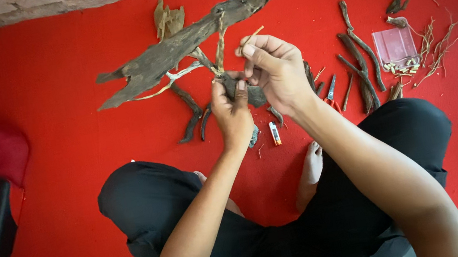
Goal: The person sits on a red mat and assembles a driftwood structure. They apply glue to a branch and attach it to a larger piece of wood. They then use thin twigs to tie and secure the pieces together.
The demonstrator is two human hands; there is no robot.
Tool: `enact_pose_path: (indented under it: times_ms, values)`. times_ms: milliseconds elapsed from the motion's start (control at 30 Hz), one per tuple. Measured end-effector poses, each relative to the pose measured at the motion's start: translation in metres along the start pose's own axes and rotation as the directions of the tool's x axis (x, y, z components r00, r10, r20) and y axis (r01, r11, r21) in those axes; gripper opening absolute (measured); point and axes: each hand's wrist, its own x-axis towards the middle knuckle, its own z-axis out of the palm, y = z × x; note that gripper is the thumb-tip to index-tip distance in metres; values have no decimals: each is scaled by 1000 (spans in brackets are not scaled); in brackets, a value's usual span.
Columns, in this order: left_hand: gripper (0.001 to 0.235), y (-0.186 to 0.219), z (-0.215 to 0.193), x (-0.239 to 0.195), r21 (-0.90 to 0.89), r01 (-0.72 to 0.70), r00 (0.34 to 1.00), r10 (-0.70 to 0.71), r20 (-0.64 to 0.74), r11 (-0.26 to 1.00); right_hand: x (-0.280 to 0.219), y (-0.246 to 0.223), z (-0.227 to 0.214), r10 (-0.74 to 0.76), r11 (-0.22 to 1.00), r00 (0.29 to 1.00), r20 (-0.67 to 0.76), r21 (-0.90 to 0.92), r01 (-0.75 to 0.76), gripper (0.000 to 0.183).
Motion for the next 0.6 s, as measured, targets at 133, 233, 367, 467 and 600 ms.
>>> enact_pose_path:
  times_ms: [133,233,367,467,600]
  values:
    - [11,-5,-1,3,29,67,997,-66,-35,997,-6,-6,-3,-14,1000,998,57,27,13,14]
    - [11,-36,-7,7,77,108,993,-103,-59,991,-8,-9,-9,-19,999,993,120,42,14,13]
    - [13,-96,-17,13,112,197,974,-182,-134,974,-7,-15,-17,-13,996,980,199,91,-6,13]
    - [14,-159,-39,14,126,313,943,-292,-161,941,-7,-17,-26,4,990,980,198,136,-31,11]
    - [17,-241,-65,12,83,496,865,-484,-132,864,-1,-26,-38,15,986,985,174,163,-43,10]
